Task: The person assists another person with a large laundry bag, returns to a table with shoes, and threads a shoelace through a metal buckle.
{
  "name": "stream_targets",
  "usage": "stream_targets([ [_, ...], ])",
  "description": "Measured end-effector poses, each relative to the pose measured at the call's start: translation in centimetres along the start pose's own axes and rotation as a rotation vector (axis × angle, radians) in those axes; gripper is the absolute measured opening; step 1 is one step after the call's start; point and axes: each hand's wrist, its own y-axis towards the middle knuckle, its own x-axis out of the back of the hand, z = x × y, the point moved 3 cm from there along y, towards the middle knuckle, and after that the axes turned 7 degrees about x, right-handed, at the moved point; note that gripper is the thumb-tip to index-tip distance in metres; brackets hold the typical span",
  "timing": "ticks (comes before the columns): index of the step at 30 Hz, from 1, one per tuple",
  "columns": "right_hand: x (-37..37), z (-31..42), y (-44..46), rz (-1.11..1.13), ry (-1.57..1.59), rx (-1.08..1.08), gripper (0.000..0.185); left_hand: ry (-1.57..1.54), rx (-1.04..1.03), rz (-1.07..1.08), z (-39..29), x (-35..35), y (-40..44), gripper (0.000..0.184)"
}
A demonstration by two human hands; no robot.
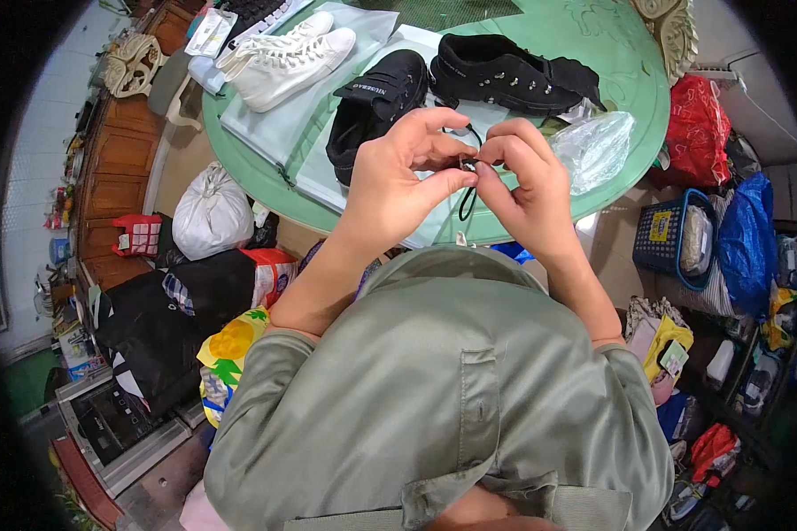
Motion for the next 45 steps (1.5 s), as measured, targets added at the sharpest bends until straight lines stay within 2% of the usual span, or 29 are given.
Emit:
stream_targets([
  [6, -0.3, -0.6, -0.4, -0.004, 0.034, -0.030, 0.015, -0.041, 0.012, -0.013, 0.1, 0.2, 0.1, 0.040],
  [8, -0.5, -1.2, -0.8, -0.165, 0.318, -0.246, 0.016, -0.085, 0.020, -0.023, 0.2, 0.5, 0.3, 0.040],
  [9, -0.6, -1.2, -1.1, -0.165, 0.318, -0.246, 0.016, -0.179, 0.005, -0.032, 0.2, 0.7, 0.4, 0.040],
  [11, -1.2, -1.6, -1.8, -0.131, 0.425, -0.403, 0.016, -0.300, -0.029, -0.035, 0.3, 1.3, 0.8, 0.040],
  [15, -1.8, -1.4, -2.3, -0.033, 0.341, -0.348, 0.010, -0.347, -0.033, -0.070, 0.4, 1.5, 0.9, 0.041],
  [21, -1.5, -1.1, -2.1, -0.056, 0.246, -0.281, 0.005, -0.364, -0.097, -0.104, 0.6, 1.6, 0.9, 0.036],
  [23, -1.4, -0.9, -1.9, -0.082, 0.232, -0.252, 0.004, -0.454, -0.073, -0.127, 0.7, 1.6, 0.9, 0.030],
  [28, -1.0, -0.6, -1.6, -0.131, 0.206, -0.184, 0.005, -0.533, -0.088, -0.175, 0.7, 1.9, 1.0, 0.025],
  [37, -1.1, -0.6, -1.8, -0.047, 0.211, -0.209, 0.006, -0.571, -0.113, -0.217, 0.9, 1.7, 0.8, 0.022],
  [40, -1.8, -1.3, -1.4, -0.080, 0.158, -0.091, 0.007, -0.564, -0.081, -0.171, 0.6, 1.2, 0.9, 0.022],
  [42, -2.6, -1.6, -1.2, -0.081, 0.381, -0.158, 0.014, -0.540, -0.050, -0.140, 0.3, 1.0, 1.2, 0.022],
  [43, -2.9, -1.4, -1.0, -0.083, 0.455, -0.181, 0.016, -0.471, -0.017, -0.048, 0.3, 0.9, 1.7, 0.023],
  [44, -3.3, -0.9, -0.5, -0.100, 0.773, -0.348, 0.021, -0.401, 0.012, 0.043, -0.1, 0.8, 1.9, 0.025],
  [45, -3.5, -0.6, -0.1, -0.114, 1.089, -0.512, 0.026, -0.281, 0.228, 0.015, -1.2, 1.1, 1.8, 0.026],
])
